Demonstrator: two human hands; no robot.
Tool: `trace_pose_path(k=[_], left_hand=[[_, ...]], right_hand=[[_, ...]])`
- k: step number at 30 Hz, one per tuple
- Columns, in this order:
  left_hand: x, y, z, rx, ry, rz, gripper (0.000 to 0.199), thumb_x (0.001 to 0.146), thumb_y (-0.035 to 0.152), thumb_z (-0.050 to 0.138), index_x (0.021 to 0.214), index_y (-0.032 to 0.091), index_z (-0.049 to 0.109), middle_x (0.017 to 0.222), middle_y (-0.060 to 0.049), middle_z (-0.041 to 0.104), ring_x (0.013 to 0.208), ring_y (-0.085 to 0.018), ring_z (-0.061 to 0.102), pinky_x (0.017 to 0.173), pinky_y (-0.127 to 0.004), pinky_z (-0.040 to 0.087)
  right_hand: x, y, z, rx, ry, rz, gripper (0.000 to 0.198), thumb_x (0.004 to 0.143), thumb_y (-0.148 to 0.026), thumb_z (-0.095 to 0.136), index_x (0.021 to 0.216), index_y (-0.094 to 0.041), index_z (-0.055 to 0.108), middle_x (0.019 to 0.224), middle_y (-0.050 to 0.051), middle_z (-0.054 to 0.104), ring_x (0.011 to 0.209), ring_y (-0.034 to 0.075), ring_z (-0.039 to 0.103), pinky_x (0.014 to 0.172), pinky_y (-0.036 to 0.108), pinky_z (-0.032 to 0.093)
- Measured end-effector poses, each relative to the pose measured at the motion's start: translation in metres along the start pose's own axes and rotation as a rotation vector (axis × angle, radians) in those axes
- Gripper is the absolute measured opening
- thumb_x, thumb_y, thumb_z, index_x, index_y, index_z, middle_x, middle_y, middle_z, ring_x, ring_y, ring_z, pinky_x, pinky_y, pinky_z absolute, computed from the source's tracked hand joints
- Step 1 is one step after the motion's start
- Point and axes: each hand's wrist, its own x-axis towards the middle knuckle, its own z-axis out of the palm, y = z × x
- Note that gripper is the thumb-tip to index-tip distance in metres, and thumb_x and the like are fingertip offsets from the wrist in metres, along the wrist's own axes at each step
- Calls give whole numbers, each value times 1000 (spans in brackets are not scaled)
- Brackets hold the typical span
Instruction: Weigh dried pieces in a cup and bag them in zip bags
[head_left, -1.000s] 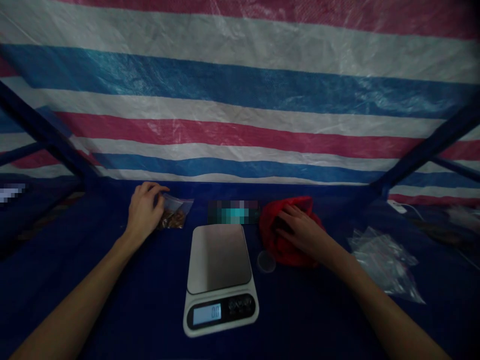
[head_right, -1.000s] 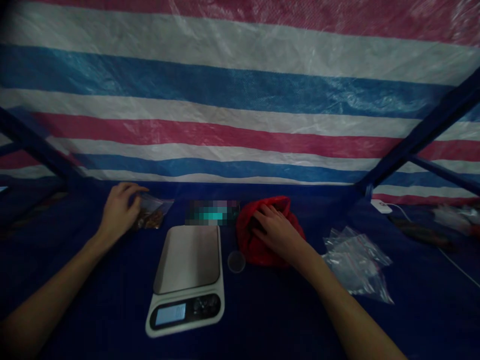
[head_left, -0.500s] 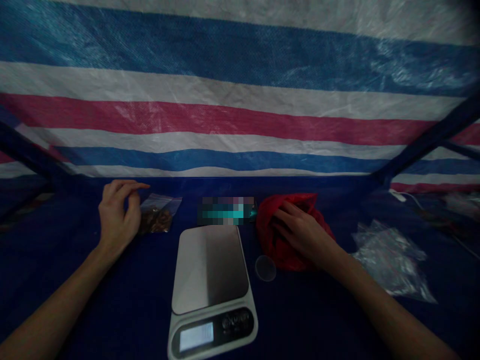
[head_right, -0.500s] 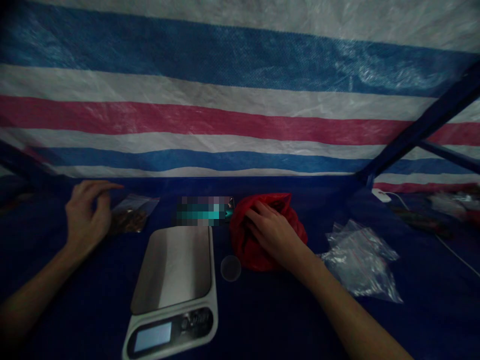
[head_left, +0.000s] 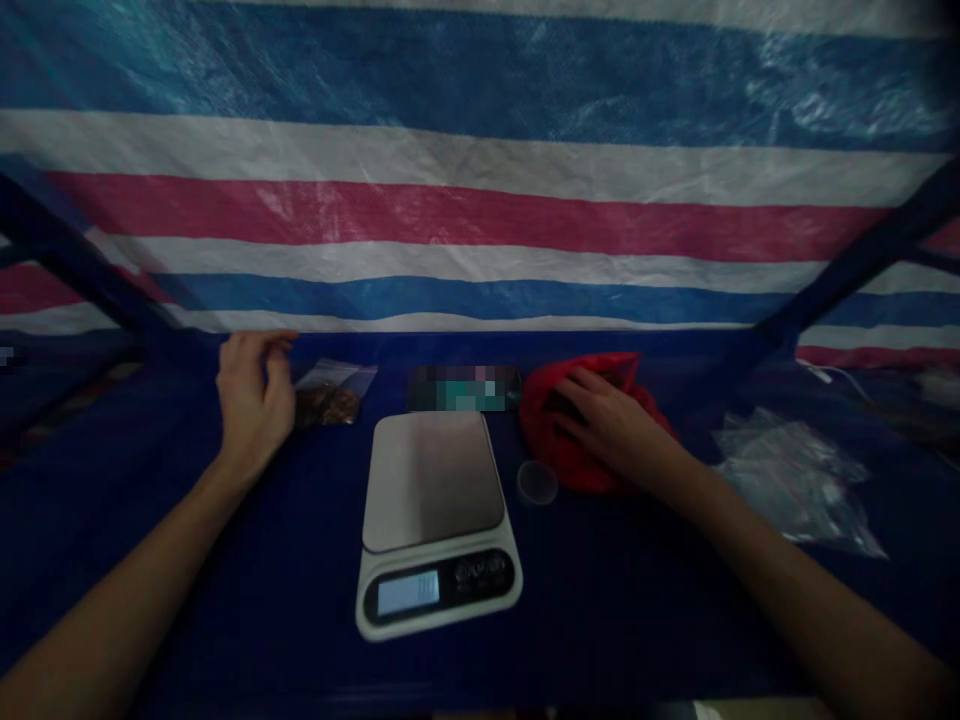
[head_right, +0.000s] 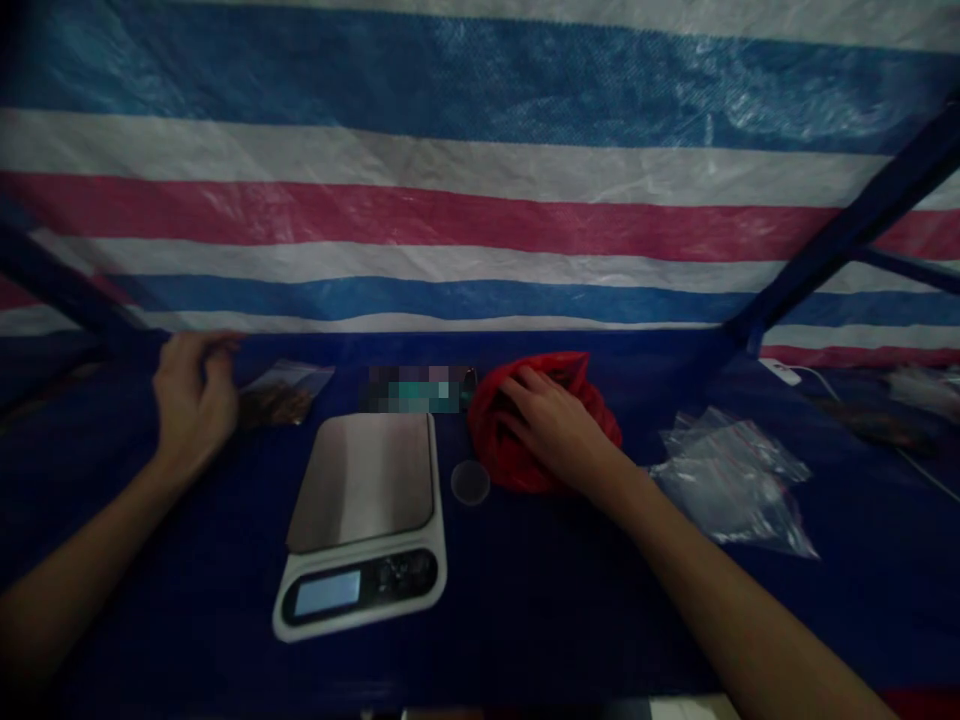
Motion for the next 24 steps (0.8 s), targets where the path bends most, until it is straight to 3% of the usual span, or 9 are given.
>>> trace_pose_path(k=[7,17,24], left_hand=[[-1,0,7,-47,-51,19,28,97,24,42,106,23,68,103,-12,67,108,-32,61,102,-51,49],[14,-15,7,-69,-25,155,32,102,25,37,111,21,68,100,-10,66,103,-30,60,99,-51,46],[13,-14,9,-71,-20,153,32,102,22,39,109,22,70,97,-9,67,101,-29,61,97,-49,46]], right_hand=[[4,6,-3,1,-40,2,9,102,-20,62,108,-16,68,114,13,69,102,28,71,93,42,59],[4,12,-2,-35,-69,-13,13,104,-19,59,114,-15,66,121,16,69,106,30,73,94,44,60],[4,9,-4,-107,-61,-21,11,104,-21,60,110,-17,68,117,13,72,100,27,74,83,39,61]])
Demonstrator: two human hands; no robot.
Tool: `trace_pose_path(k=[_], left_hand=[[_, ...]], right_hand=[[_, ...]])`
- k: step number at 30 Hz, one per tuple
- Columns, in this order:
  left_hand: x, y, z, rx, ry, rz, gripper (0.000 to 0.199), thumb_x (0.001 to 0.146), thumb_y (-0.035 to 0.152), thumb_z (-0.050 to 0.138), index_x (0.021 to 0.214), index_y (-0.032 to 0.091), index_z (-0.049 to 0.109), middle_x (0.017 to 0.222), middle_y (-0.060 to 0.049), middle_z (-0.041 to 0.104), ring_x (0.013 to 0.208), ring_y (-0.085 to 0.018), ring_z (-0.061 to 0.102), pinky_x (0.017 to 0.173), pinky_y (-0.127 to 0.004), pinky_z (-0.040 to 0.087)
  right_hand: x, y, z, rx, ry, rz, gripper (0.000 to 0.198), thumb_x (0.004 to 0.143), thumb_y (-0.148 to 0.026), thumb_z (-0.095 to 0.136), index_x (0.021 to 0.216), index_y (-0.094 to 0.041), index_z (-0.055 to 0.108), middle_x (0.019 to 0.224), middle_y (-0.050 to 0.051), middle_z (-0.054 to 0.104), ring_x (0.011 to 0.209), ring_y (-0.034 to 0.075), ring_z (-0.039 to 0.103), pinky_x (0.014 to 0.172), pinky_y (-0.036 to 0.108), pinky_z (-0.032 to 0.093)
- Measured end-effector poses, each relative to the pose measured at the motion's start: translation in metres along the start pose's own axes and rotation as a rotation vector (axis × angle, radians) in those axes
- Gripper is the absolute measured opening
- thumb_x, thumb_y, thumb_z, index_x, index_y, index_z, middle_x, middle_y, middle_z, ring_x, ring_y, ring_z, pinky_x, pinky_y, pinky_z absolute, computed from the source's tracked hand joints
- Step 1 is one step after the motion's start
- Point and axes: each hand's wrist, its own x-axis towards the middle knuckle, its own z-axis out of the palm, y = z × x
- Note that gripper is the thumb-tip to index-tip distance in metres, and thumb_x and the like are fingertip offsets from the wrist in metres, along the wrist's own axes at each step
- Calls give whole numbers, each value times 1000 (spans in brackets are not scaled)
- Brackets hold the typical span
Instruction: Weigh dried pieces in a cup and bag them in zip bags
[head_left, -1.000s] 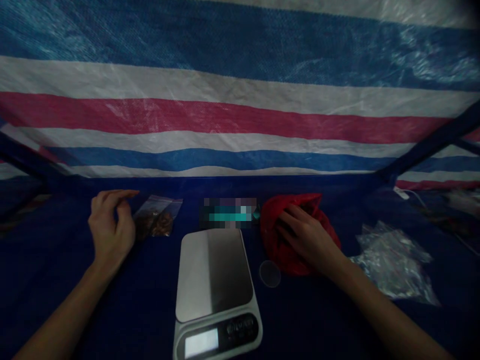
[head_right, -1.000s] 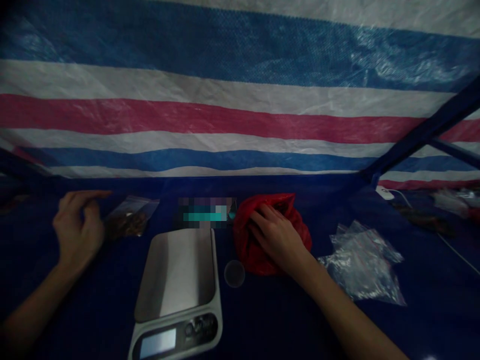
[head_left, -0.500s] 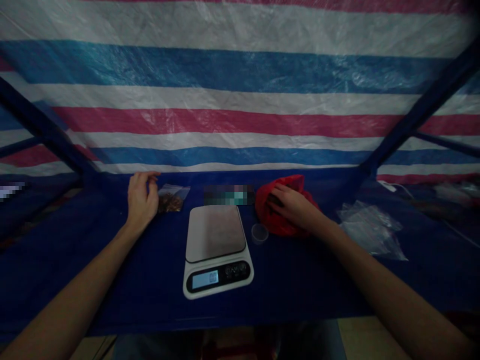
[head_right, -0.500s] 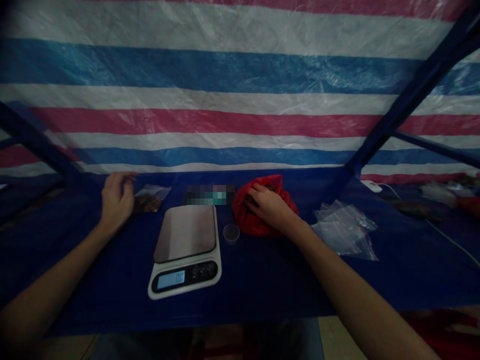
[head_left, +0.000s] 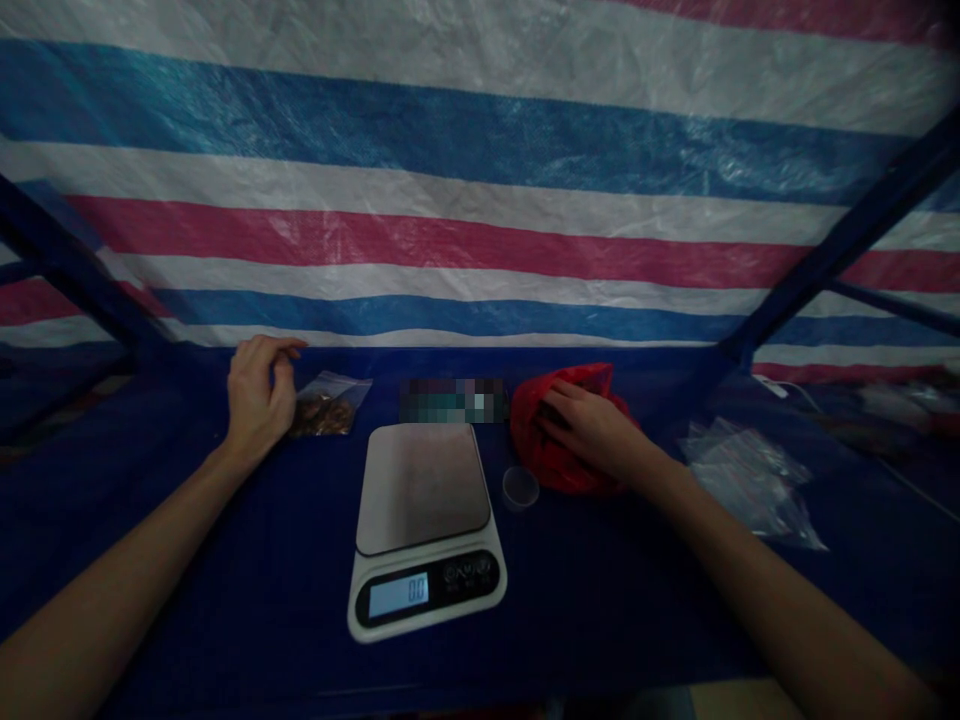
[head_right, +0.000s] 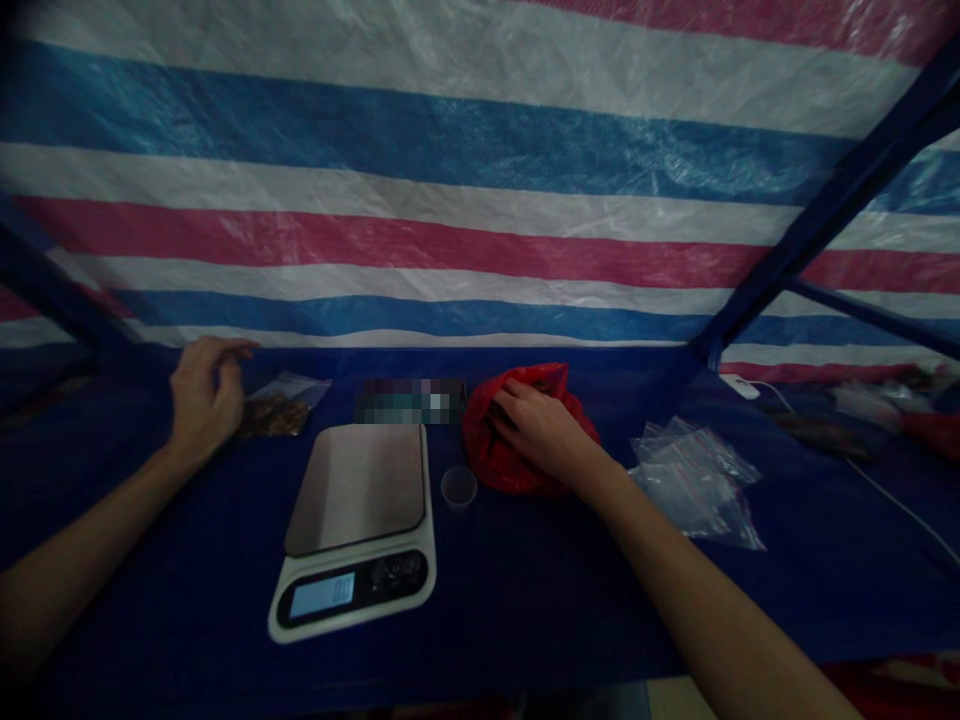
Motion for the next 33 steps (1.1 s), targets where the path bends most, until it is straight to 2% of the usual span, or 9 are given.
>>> trace_pose_path(k=[11,22,29,33], left_hand=[[1,0,1,-2,-45,-30,34,105,28,35,108,21,68,96,-6,65,102,-25,61,100,-49,46],[1,0,2,-44,-42,-18,33,104,30,35,104,25,68,93,-8,66,99,-29,63,97,-51,48],[2,-1,0,-77,-28,-37,30,103,29,38,103,27,68,94,-9,68,99,-30,64,97,-52,49],[3,2,0,-94,-24,-85,31,101,28,38,103,25,68,93,-9,68,98,-30,64,97,-50,50]], right_hand=[[0,-3,-6,-41,-15,3,16,105,-18,56,112,-18,70,117,12,74,98,26,74,74,33,56],[0,-1,-5,26,-51,34,14,102,-15,59,112,-16,69,119,13,72,101,28,74,85,39,60],[-2,-3,-6,48,-3,4,14,101,-16,63,113,-17,69,122,14,70,110,29,72,94,42,60],[-1,4,-3,12,4,-2,13,102,-19,61,111,-17,70,117,13,73,105,28,73,91,41,60]])
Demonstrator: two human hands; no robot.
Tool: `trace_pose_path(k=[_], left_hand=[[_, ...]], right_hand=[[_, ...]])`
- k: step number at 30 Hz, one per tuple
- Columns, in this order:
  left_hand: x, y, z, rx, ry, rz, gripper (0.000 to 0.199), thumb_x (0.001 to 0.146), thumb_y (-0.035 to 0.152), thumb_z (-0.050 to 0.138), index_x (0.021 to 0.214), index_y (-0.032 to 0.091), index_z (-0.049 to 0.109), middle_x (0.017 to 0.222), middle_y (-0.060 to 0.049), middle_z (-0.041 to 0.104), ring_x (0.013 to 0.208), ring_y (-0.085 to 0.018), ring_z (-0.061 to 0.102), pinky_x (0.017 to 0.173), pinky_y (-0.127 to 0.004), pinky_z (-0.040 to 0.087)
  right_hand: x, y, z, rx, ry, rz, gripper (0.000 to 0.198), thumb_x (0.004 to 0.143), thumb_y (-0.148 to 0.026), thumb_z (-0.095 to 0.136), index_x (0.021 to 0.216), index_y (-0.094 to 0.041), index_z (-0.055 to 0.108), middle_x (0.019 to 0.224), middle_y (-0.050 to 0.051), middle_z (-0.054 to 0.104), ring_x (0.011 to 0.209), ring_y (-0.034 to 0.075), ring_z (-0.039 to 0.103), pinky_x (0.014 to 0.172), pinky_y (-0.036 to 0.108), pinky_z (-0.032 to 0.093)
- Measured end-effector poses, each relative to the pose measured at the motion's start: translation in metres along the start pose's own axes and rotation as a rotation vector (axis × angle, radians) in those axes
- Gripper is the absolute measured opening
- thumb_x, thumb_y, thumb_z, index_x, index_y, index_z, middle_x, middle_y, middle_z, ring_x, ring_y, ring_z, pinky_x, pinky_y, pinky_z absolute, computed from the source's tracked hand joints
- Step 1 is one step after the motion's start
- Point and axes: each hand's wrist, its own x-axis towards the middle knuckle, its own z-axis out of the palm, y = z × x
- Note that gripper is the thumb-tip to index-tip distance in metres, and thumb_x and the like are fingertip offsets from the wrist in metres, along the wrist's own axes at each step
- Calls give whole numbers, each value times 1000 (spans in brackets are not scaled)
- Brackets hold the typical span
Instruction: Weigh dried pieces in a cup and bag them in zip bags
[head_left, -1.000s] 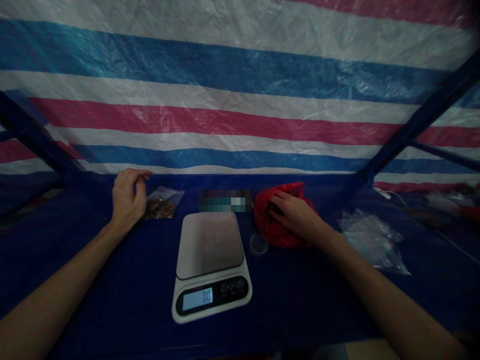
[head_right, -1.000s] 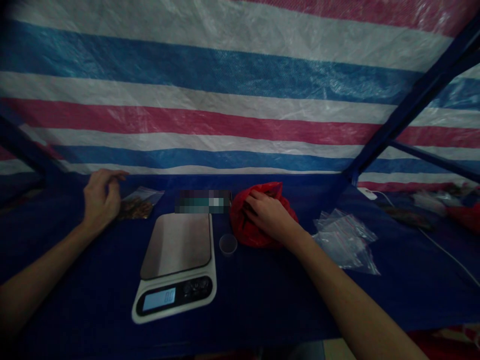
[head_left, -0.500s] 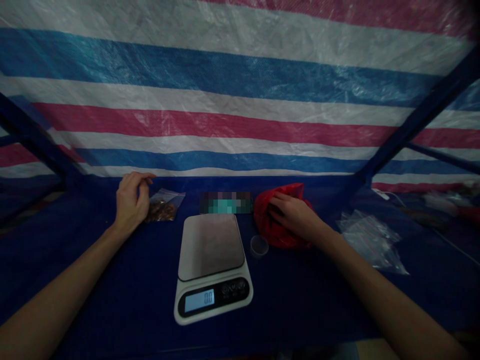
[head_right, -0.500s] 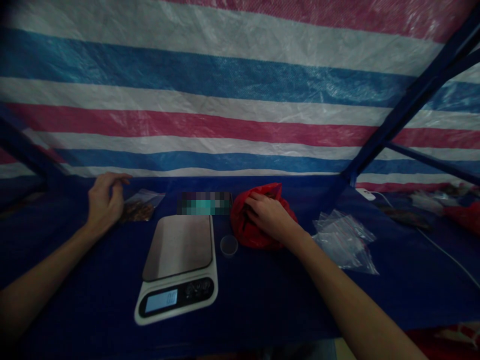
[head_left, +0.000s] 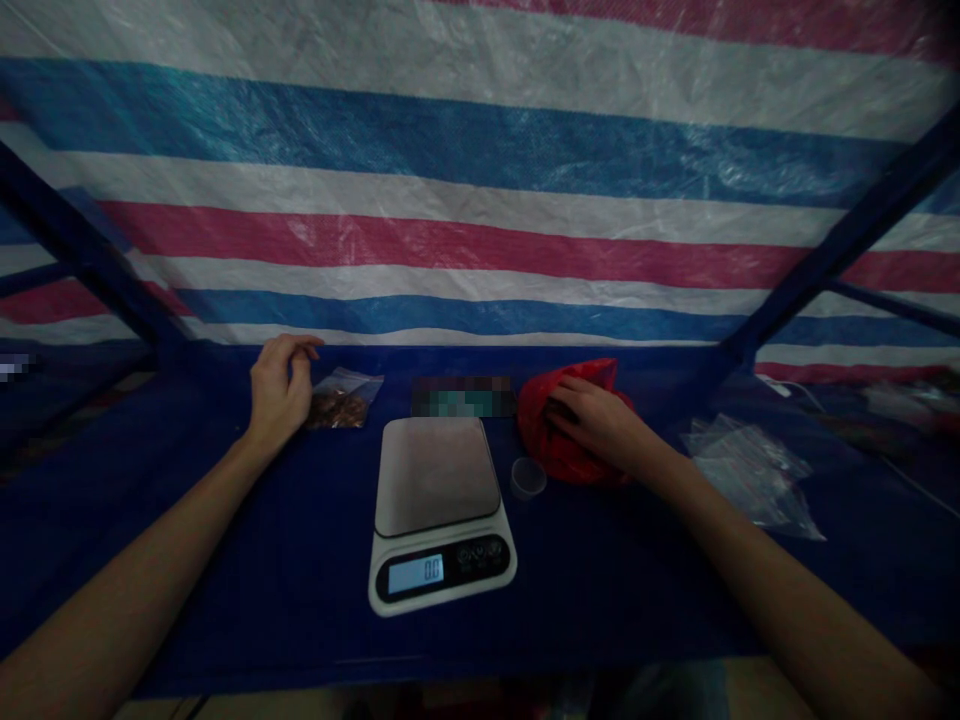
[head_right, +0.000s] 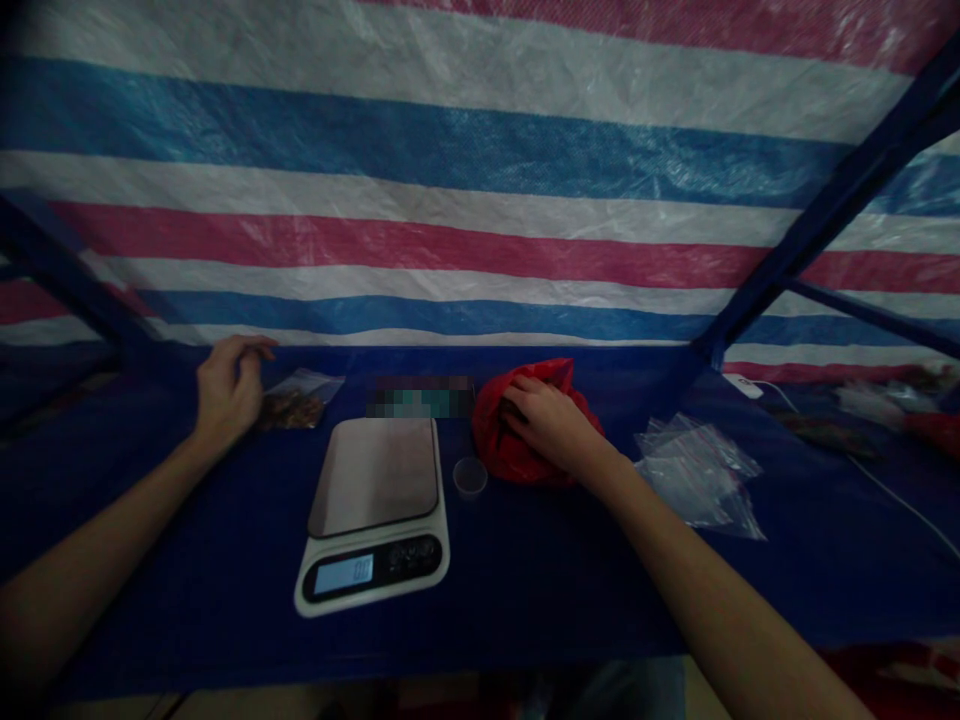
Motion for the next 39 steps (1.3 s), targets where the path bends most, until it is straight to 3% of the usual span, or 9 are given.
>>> trace_pose_path(k=[9,22,30,39], left_hand=[[0,-1,5,-18,-24,-46,28,98,27,42,102,26,69,88,-7,69,93,-26,66,95,-44,52],[0,-1,10,-24,-78,-9,28,98,27,41,96,23,69,86,-4,68,90,-23,66,91,-41,53],[-1,0,11,-63,-114,16,27,98,28,43,94,28,70,86,-6,68,88,-28,67,89,-48,52],[-6,10,5,-97,-62,-88,27,96,26,43,92,28,70,85,-5,68,87,-28,68,88,-48,52]], right_hand=[[2,14,2,27,13,-100,14,101,-18,61,111,-16,71,114,14,76,100,28,74,88,41,60],[3,4,-6,-33,8,-49,14,101,-16,59,109,-17,71,114,14,75,95,26,74,80,36,59],[1,10,-14,34,67,-33,19,105,-17,53,108,-19,72,110,11,75,96,26,73,84,37,58],[-4,12,-31,127,140,-96,24,104,-18,56,118,-19,75,116,11,78,105,28,75,95,41,59]])
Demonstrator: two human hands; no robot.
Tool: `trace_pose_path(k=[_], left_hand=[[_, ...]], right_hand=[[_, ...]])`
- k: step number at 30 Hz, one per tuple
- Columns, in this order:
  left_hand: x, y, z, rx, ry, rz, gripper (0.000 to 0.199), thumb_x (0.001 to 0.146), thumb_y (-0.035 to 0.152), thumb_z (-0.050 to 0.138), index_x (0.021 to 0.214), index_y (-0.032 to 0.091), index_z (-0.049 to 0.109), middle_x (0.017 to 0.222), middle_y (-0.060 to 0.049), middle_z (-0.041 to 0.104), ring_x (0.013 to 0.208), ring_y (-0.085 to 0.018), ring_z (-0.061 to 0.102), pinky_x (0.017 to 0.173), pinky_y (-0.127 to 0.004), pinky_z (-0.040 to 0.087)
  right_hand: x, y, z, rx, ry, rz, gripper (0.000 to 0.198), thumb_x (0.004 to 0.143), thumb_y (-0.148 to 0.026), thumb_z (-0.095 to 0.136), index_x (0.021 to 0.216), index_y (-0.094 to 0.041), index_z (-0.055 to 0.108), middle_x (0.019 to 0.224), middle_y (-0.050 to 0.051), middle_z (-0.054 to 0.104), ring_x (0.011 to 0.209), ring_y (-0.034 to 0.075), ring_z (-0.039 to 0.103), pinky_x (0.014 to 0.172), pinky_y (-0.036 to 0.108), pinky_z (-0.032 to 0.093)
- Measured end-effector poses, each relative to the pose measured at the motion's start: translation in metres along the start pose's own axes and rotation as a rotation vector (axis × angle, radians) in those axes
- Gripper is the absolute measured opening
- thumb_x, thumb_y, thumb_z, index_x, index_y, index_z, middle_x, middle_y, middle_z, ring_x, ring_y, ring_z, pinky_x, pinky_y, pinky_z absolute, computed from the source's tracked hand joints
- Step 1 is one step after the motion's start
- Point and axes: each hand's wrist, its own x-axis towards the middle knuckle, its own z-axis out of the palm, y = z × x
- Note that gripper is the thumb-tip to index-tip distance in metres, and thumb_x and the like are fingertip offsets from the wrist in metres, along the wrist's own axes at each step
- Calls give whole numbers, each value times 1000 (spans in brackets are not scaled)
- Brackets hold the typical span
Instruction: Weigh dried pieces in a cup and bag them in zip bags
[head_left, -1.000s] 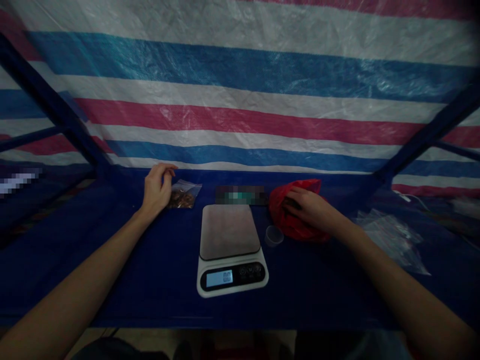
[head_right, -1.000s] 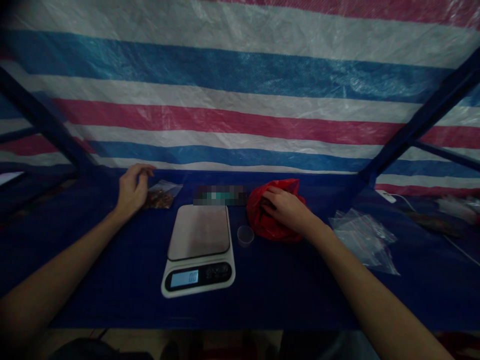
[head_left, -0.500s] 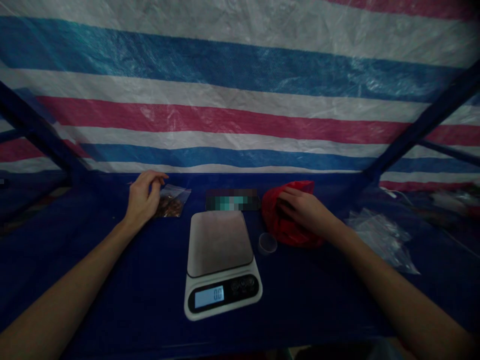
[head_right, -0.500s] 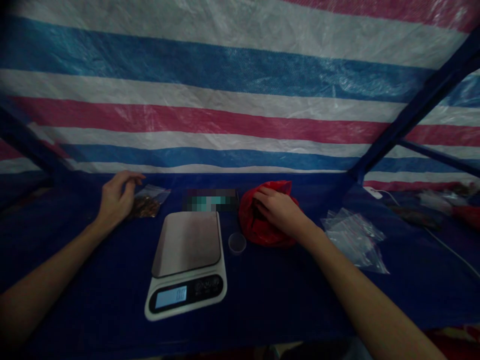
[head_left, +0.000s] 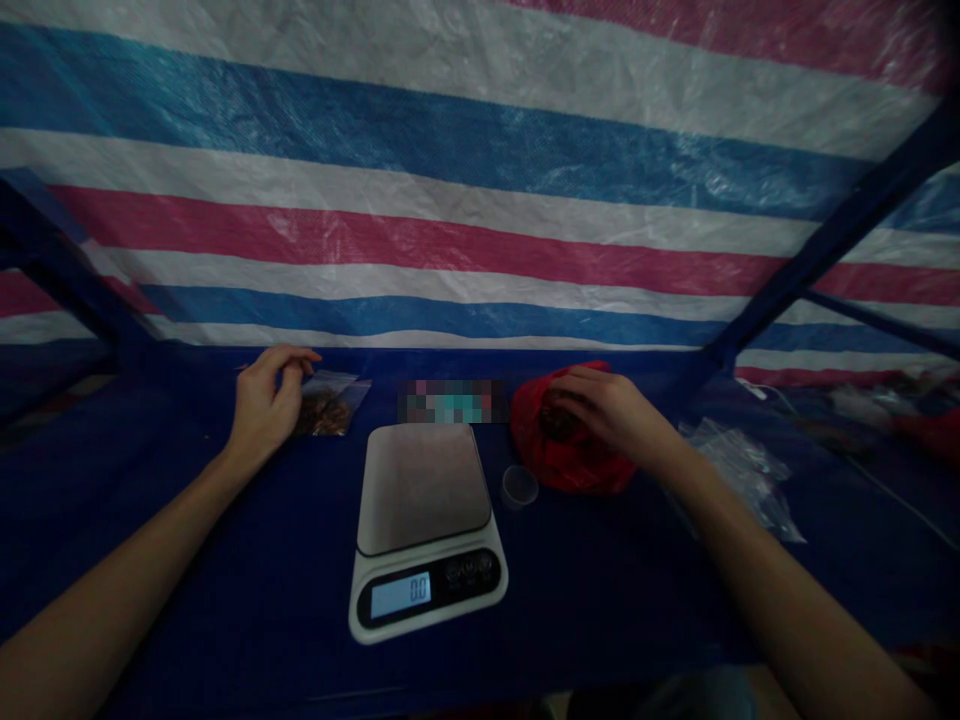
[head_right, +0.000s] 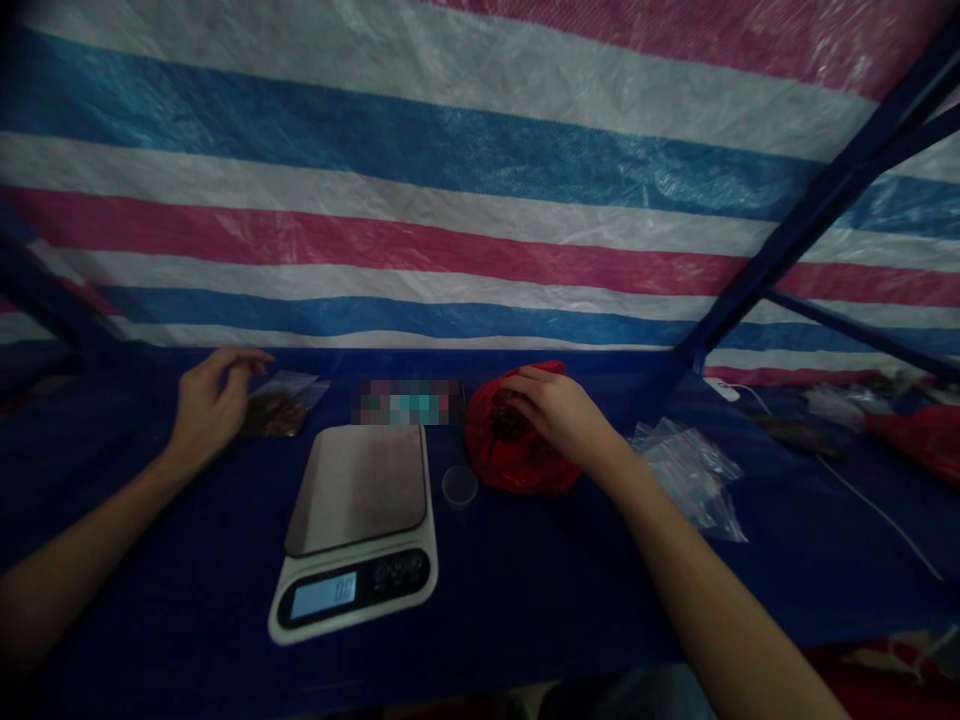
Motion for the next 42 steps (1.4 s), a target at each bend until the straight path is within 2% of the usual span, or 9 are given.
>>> trace_pose_path(k=[3,6,12,15,21,30,34,38,42], left_hand=[[-5,5,-4,21,17,42,29,97,25,42,93,28,70,85,-5,67,88,-28,67,89,-49,52],[-10,15,-6,37,33,74,29,99,24,42,94,29,70,86,-5,67,89,-27,65,91,-49,50],[-22,52,1,3,65,118,29,99,22,44,89,28,70,81,-3,66,84,-24,63,82,-43,49],[-24,66,5,-3,60,164,29,100,21,44,90,27,71,80,-2,67,83,-23,62,83,-42,48],[-21,64,4,5,85,181,28,95,15,45,88,24,71,78,-3,66,83,-23,62,83,-40,47],[-20,64,5,9,29,181,30,100,21,42,92,26,71,82,-3,67,89,-23,61,91,-43,46],[-14,62,9,55,10,211,29,99,22,42,89,25,69,80,-4,66,87,-23,60,91,-43,46],[-10,57,9,92,-18,292,29,96,21,43,78,21,65,74,-4,63,81,-21,56,84,-39,44],[-10,49,8,87,-46,327,30,97,20,43,77,20,66,72,-3,60,78,-20,54,79,-37,42]], right_hand=[[-2,3,-5,-5,28,-9,24,104,-19,56,117,-18,76,115,12,80,105,27,76,96,41,59],[-2,9,-8,-2,11,9,22,102,-18,59,111,-18,78,108,11,81,98,26,77,89,39,60],[-1,14,-9,76,46,-11,17,97,-17,63,103,-18,79,99,10,82,89,24,78,83,36,61],[-1,13,-10,125,54,-3,16,96,-18,64,103,-19,79,99,9,82,88,24,78,81,36,62],[-4,11,-24,162,122,47,19,97,-25,66,111,-21,79,108,10,82,96,27,78,86,41,61],[-12,5,-49,199,288,132,19,96,-33,73,108,-20,81,105,9,82,88,24,76,72,35,58],[-7,-23,-41,354,164,65,17,96,-29,75,109,-20,81,103,7,82,86,21,77,77,33,60],[-3,-57,-26,508,-22,-97,16,97,-23,77,112,-19,79,108,6,82,97,20,77,91,30,59],[-4,-73,-17,546,-177,-192,18,99,-20,75,116,-18,78,107,5,80,96,16,76,88,26,57]])
